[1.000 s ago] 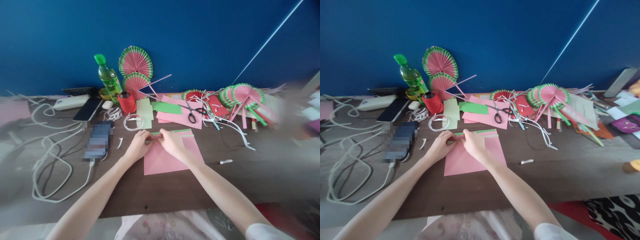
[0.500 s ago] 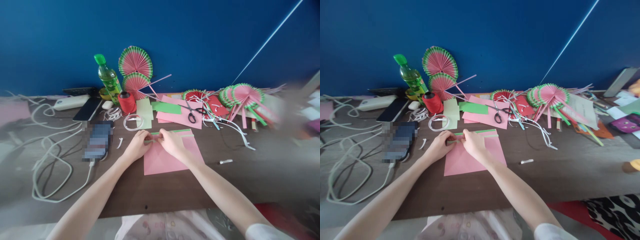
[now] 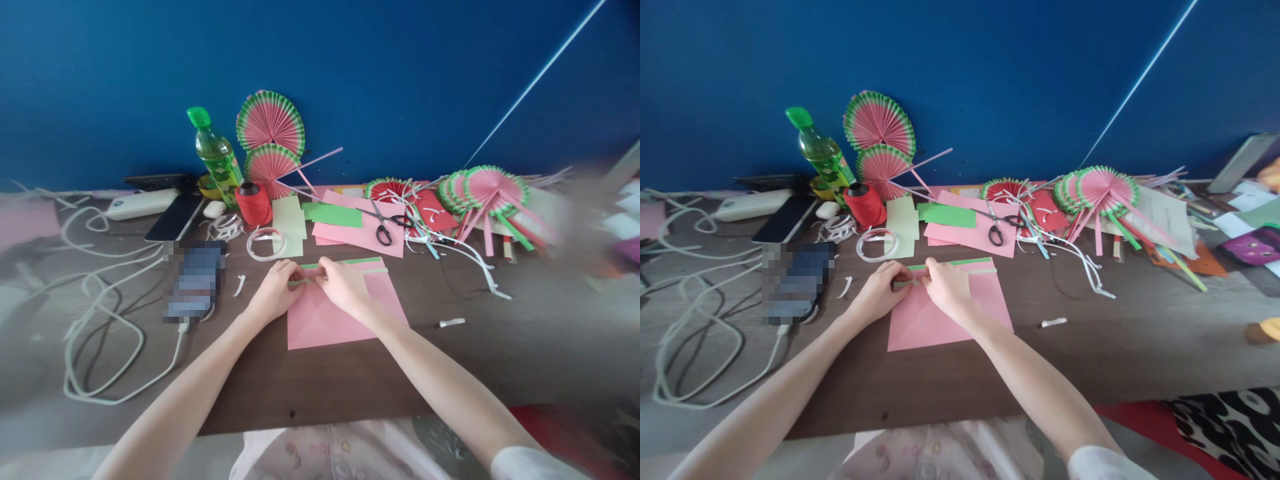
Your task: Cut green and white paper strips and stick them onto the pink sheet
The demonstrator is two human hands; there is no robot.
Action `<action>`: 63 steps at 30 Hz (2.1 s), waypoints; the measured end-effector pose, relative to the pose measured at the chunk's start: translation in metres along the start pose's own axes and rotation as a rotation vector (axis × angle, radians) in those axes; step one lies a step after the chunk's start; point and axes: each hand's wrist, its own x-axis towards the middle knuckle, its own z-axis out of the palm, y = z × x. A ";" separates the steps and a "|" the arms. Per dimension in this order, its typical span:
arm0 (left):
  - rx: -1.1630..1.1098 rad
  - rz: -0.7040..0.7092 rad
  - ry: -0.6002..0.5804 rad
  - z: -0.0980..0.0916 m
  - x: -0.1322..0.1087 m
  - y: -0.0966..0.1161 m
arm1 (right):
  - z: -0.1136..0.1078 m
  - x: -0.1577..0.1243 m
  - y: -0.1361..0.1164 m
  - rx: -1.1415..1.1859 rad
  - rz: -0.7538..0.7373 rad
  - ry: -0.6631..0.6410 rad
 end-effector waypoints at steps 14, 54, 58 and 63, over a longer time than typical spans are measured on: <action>0.012 0.019 0.007 0.001 -0.001 -0.002 | 0.001 -0.001 -0.003 -0.113 -0.008 0.007; -0.552 -0.267 -0.239 -0.040 0.007 0.022 | -0.029 0.000 0.000 1.470 0.031 -0.086; -0.403 -0.223 -0.228 -0.042 0.008 0.024 | -0.028 -0.001 0.002 1.446 0.050 -0.099; -0.167 -0.192 -0.291 -0.048 0.013 0.025 | -0.028 0.001 0.006 1.148 0.030 -0.010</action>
